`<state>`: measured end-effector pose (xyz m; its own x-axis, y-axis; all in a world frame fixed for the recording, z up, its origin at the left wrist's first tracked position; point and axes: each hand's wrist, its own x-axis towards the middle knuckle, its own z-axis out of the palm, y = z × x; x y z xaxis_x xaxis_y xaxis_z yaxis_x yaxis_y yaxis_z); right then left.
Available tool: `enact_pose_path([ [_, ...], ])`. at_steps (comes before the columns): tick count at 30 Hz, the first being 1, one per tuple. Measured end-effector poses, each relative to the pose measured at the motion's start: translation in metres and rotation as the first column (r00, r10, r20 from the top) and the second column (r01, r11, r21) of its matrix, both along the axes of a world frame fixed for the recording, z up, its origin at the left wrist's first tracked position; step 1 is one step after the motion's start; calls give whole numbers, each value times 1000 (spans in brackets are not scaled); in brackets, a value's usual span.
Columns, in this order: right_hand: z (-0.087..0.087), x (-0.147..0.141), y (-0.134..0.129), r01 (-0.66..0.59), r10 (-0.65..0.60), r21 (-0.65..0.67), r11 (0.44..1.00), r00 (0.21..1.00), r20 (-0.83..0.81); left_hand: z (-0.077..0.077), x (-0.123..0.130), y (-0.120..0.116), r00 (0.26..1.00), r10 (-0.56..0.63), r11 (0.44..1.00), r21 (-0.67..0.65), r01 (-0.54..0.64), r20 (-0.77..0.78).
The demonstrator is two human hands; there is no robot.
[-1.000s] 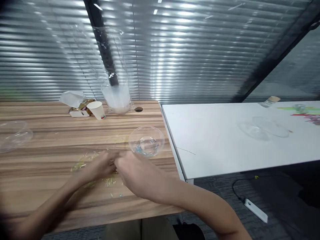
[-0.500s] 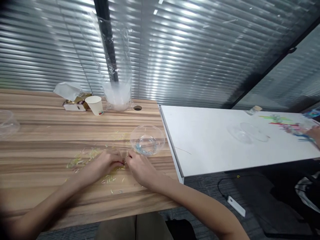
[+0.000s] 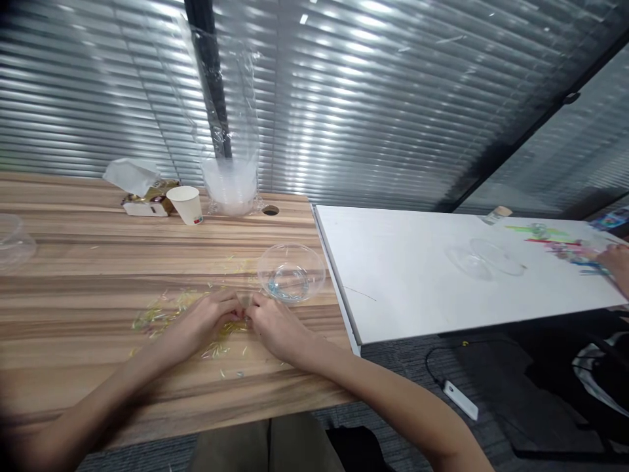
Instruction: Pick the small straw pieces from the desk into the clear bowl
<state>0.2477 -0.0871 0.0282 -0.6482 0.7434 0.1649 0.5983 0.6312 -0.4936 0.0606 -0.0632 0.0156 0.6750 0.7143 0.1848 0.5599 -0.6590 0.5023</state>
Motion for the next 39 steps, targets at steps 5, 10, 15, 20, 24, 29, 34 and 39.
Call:
enact_pose_path([
  [5, 3, -4, -1, 45, -42, -52, 998, 998, 48, -5, -4, 6, 999, 34, 999, -4, -34, 42],
  [10, 9, -3, -4, 74, -63, -127, 989, 994, 87, 0, -7, 7, 994, 92, 995, -37, -90, 62],
  [15, 16, -2, -5, 128, -99, -235, 963, 986, 133, 3, -13, 10, 991, 135, 989, -54, -135, 1],
  [20, 12, -1, -3, 151, -120, -246, 958, 983, 137, 2, -24, 19, 973, 232, 971, 58, -231, -14],
  [24, 12, -2, -2, 140, -109, -234, 962, 984, 141, 0, -29, 33, 957, 291, 944, 165, -287, 3],
  [29, 11, -4, -8, 146, -129, -105, 984, 979, 160, 3, -28, 60, 944, 312, 934, 217, -284, -105],
  [34, 6, 9, -28, 140, -148, 131, 981, 987, 58, 2, -23, 84, 949, 271, 953, 187, -240, -162],
  [39, 15, 44, -35, 263, -258, 308, 914, 964, -60, -2, -19, 90, 940, 283, 950, 187, -249, -191],
])
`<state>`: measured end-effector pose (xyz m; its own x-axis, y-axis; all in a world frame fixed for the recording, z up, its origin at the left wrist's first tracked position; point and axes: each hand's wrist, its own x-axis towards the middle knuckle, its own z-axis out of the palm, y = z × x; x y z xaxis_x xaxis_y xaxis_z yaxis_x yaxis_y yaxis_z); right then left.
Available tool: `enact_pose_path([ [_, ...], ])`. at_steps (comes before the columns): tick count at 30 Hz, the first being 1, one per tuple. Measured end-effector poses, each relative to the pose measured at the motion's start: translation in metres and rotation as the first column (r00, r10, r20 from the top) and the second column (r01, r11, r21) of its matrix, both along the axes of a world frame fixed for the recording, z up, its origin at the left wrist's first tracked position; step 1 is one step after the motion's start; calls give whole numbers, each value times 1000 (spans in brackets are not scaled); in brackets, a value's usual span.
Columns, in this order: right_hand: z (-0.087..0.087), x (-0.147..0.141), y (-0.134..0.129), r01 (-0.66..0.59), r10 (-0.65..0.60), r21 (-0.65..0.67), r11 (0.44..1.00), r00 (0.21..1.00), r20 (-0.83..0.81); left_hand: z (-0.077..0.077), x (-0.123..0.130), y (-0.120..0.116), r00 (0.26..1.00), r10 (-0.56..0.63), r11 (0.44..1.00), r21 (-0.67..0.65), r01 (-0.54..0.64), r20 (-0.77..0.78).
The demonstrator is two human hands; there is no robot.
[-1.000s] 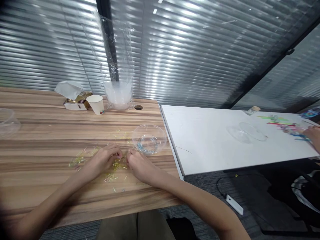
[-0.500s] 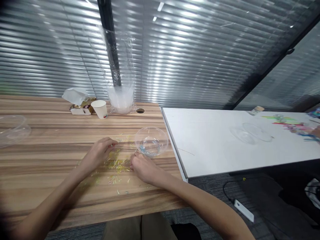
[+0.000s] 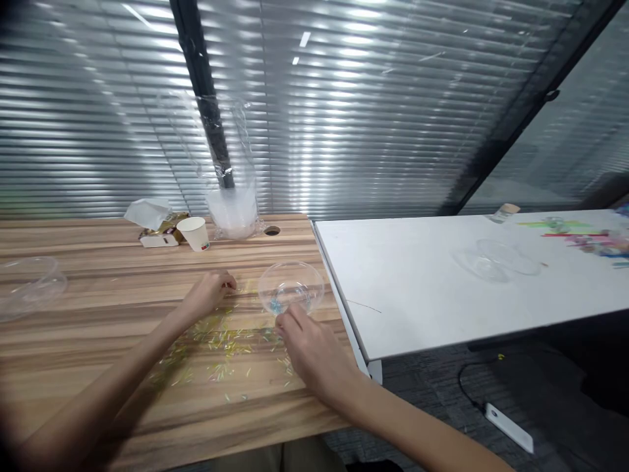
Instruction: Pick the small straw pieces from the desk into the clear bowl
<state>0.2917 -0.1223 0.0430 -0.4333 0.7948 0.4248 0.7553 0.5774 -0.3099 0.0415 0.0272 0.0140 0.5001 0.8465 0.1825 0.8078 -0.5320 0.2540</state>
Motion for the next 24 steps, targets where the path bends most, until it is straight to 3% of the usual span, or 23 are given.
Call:
enact_pose_path([
  [5, 6, 32, 14, 160, -159, 32, 987, 987, -26, 3, 3, 0, 1000, 17, 1000, 0, -17, -16],
  [9, 5, 41, 24, 215, -212, 38, 976, 975, -59, 7, 5, -2, 999, 42, 999, 33, -42, -13],
  [16, 1, 41, 38, 219, -217, 44, 975, 975, -51, 39, 24, -22, 966, 32, 993, 104, -60, 256],
  [20, -3, 38, 33, 193, -186, 106, 975, 980, -75, 55, 57, -33, 926, -136, 977, 202, 66, 353],
  [24, -10, 30, 11, 107, -74, 262, 959, 989, -131, 55, 76, -42, 901, -307, 939, 252, 234, 306],
])
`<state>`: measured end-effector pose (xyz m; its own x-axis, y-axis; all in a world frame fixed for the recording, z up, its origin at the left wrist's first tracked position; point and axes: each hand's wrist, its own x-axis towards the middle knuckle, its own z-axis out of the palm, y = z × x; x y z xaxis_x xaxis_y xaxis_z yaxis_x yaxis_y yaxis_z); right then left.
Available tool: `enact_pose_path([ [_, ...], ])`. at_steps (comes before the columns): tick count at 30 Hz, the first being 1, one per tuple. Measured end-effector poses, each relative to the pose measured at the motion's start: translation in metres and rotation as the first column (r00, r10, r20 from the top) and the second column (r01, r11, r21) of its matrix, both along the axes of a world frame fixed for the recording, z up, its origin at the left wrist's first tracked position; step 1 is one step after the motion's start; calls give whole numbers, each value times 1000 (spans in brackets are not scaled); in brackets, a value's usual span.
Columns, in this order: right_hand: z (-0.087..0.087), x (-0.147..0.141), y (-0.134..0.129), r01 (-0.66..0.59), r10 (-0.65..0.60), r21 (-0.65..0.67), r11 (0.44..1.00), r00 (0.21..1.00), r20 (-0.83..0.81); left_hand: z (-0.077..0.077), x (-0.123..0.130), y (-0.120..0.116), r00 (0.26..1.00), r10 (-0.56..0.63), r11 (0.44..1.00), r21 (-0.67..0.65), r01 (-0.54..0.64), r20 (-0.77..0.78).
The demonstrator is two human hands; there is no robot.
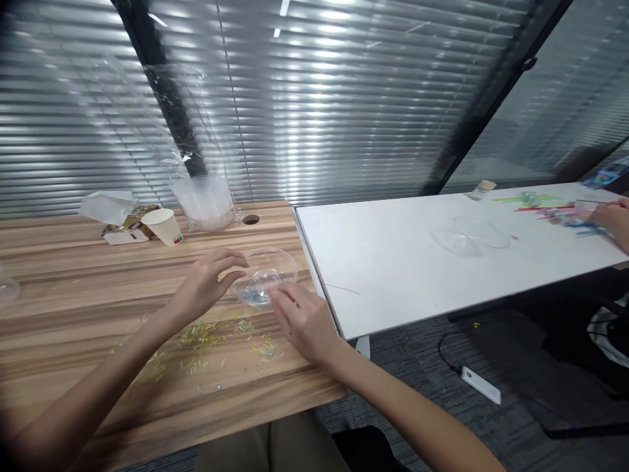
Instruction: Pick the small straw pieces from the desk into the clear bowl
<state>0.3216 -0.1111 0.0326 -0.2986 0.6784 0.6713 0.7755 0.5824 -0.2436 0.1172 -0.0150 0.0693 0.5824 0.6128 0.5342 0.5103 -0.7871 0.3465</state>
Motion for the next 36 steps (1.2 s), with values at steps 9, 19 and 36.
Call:
enact_pose_path([
  [9, -22, -18, 2, -97, 191, -464, 881, 968, 160, -47, -37, -45, 995, 22, 999, -45, -27, -100],
  [19, -14, -34, 5, 63, 133, -569, 820, 946, 297, -61, -29, -39, 935, 13, 986, -153, -72, -353],
  [36, -12, -31, -4, 33, 119, -391, 920, 926, 358, -57, -26, -42, 916, 17, 986, -147, -82, -402],
])
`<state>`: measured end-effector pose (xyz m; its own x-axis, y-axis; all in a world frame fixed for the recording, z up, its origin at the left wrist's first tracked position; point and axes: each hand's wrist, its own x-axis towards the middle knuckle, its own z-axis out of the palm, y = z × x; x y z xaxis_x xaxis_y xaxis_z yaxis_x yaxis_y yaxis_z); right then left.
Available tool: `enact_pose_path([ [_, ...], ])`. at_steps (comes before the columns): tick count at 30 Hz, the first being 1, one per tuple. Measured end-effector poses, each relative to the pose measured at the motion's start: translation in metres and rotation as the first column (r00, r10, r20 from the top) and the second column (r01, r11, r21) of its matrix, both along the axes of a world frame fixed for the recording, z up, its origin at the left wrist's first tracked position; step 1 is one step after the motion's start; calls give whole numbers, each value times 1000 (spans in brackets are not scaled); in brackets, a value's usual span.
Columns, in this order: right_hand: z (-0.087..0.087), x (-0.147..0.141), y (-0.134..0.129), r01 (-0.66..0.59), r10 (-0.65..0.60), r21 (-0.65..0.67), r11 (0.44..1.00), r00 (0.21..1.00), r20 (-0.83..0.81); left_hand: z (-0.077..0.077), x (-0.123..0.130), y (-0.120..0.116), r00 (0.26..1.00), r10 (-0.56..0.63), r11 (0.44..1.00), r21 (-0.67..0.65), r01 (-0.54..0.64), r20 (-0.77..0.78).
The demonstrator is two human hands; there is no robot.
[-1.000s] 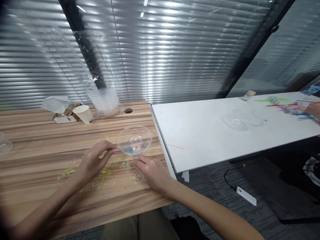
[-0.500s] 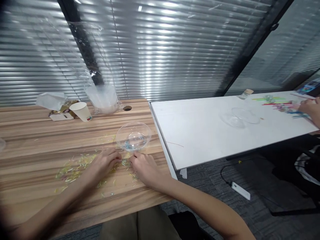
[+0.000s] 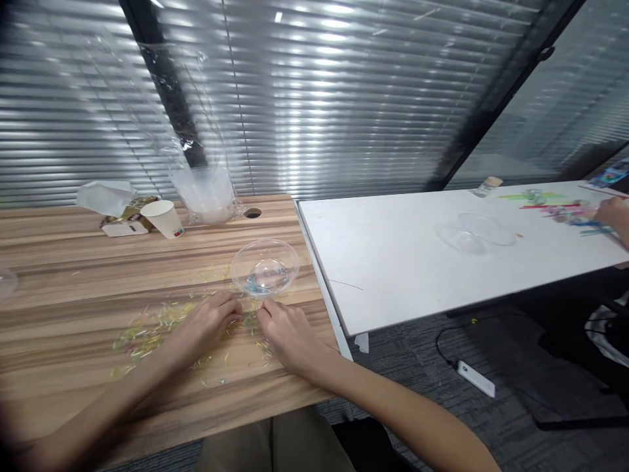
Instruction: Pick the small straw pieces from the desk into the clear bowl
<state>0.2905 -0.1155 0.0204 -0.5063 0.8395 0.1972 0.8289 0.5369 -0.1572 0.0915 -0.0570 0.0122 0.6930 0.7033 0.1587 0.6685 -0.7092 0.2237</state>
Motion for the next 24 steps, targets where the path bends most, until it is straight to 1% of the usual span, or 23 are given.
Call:
enact_pose_path([
  [2, 6, 7, 0, -2, 22, 149, 989, 991, -129, 0, -5, -2, 998, -2, 999, 33, 0, 57],
  [3, 10, 12, 2, 27, 19, 225, 974, 979, -201, 3, -8, -4, 995, 4, 999, 46, -9, 103],
  [5, 19, 22, 11, 118, -5, 338, 934, 948, -317, 14, -11, -5, 973, 37, 997, 57, -51, 228],
  [6, 23, 27, 18, 158, -22, 361, 919, 935, -354, 21, -11, -5, 954, 60, 995, 61, -81, 295],
  [8, 28, 35, 30, 204, -61, 370, 906, 929, -364, 38, -7, -1, 907, 94, 987, 78, -137, 410],
  [10, 29, 39, 38, 221, -90, 367, 904, 935, -342, 50, 3, 8, 878, 90, 983, 100, -154, 469],
  [11, 28, 38, 39, 219, -88, 370, 903, 937, -339, 53, 9, 14, 871, 70, 984, 107, -139, 486],
  [13, 25, 33, 34, 191, -39, 388, 902, 930, -367, 52, 20, 25, 861, 15, 989, 116, -86, 508],
  [16, 15, 17, 16, 104, 80, 418, 903, 912, -401, 41, 27, 32, 864, -50, 987, 159, -35, 501],
  [18, 6, 7, 7, 26, 108, 379, 925, 939, -326, 33, 24, 27, 856, -67, 972, 228, -60, 512],
  [20, -3, 0, 6, -15, 78, 265, 964, 971, -227, 27, 16, 18, 860, -71, 957, 278, -84, 505],
  [22, -10, -4, 13, 11, 6, 121, 993, 989, -145, 21, 6, 11, 892, -89, 961, 274, -41, 443],
  [24, -14, -6, 23, 60, -58, 10, 998, 992, -109, 14, -1, 8, 931, -113, 977, 212, 39, 348],
])
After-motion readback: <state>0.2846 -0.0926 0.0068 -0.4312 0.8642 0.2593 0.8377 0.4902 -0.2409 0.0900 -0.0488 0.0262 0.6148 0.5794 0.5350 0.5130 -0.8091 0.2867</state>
